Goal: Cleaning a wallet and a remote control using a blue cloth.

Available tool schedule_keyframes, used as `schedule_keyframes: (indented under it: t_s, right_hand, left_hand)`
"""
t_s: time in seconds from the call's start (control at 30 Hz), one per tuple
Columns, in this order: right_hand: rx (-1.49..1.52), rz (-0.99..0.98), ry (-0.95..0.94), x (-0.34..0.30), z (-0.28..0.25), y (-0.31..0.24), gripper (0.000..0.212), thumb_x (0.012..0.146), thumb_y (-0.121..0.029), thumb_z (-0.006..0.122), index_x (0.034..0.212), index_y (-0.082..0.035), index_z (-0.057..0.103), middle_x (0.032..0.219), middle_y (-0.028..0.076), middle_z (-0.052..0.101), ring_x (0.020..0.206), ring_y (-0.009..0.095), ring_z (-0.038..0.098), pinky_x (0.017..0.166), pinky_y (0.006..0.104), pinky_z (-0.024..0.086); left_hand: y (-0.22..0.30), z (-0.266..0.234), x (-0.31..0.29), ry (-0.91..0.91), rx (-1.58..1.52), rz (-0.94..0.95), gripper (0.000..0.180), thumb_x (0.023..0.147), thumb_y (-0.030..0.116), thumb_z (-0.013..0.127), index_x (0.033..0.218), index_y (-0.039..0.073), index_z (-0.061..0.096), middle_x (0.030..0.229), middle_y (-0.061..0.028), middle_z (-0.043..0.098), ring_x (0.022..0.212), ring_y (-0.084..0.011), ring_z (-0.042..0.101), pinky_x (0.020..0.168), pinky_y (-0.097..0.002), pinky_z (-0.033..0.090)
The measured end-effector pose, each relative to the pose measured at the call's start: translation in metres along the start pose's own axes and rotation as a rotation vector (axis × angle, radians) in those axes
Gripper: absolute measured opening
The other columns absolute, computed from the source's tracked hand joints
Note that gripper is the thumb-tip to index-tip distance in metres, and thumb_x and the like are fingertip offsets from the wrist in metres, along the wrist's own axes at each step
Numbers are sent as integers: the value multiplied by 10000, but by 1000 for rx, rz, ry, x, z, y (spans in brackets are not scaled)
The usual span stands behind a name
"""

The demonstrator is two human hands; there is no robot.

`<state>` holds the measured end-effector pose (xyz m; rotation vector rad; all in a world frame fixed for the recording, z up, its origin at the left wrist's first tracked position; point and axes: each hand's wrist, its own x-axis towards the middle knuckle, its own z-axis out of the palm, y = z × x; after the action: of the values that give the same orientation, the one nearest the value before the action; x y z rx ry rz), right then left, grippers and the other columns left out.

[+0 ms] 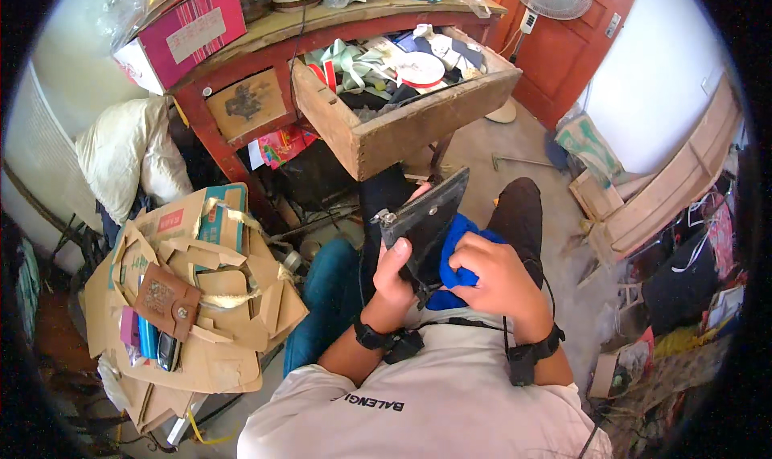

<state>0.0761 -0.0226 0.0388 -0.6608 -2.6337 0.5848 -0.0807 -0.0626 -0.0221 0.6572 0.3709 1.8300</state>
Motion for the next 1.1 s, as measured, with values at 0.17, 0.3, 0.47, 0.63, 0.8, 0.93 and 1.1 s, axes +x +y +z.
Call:
schedule_keyframes:
  t_s: [0.17, 0.3, 0.47, 0.63, 0.8, 0.93, 1.1]
  right_hand:
    - [85, -78, -1, -3, -3, -2, 264, 692, -76, 721, 943, -83, 638, 929, 83, 614, 806, 316, 628, 661, 396, 521]
    - [187, -93, -92, 2, -1, -16, 259, 713, -90, 678, 971, -88, 652, 941, 92, 634, 803, 338, 633, 666, 410, 521]
    - [44, 22, -129, 3, -9, -30, 256, 718, -116, 668, 971, -89, 650, 962, 108, 639, 816, 344, 637, 669, 425, 523]
    - [-59, 244, 105, -1, -6, -7, 322, 711, -125, 658, 1025, -58, 623, 1037, 131, 645, 870, 376, 635, 726, 429, 525]
    - [71, 196, 281, -3, -1, 7, 358, 701, -72, 634, 1053, -21, 598, 1033, 164, 620, 924, 361, 630, 817, 371, 512]
    - [313, 332, 519, -13, -2, 19, 442, 690, 8, 599, 1132, 15, 584, 1045, 150, 611, 960, 299, 621, 906, 318, 467]
    - [222, 212, 511, -17, -5, 23, 465, 686, 20, 601, 1151, 13, 587, 1086, 160, 614, 985, 305, 624, 923, 324, 464]
  left_hand:
    - [1, -4, 1, -80, -26, 20, 859, 784, 375, 626, 1439, -104, 343, 1408, -211, 478, 1283, -267, 496, 1122, -365, 332]
    - [-5, -6, 1, -131, 2, 14, 860, 787, 371, 628, 1431, -120, 339, 1409, -225, 453, 1267, -302, 510, 1108, -397, 356]
    - [-6, -13, 2, -140, 47, 42, 830, 807, 384, 622, 1411, -126, 368, 1383, -213, 454, 1220, -322, 550, 1094, -418, 376]
    - [4, -14, 12, -239, 437, 176, 647, 857, 368, 554, 1316, -87, 535, 1328, -196, 528, 1234, -294, 505, 1074, -389, 352]
    - [6, -16, 12, -108, 323, 81, 826, 752, 431, 645, 1325, -136, 465, 1307, -225, 514, 1182, -313, 573, 1056, -408, 413]
    - [14, -18, 12, -189, 354, 189, 838, 750, 449, 640, 1336, -124, 465, 1300, -245, 501, 1176, -346, 570, 1050, -443, 415]
    - [12, -19, 12, -234, 273, 207, 720, 811, 415, 593, 1316, -95, 531, 1341, -227, 506, 1204, -295, 528, 1064, -401, 365]
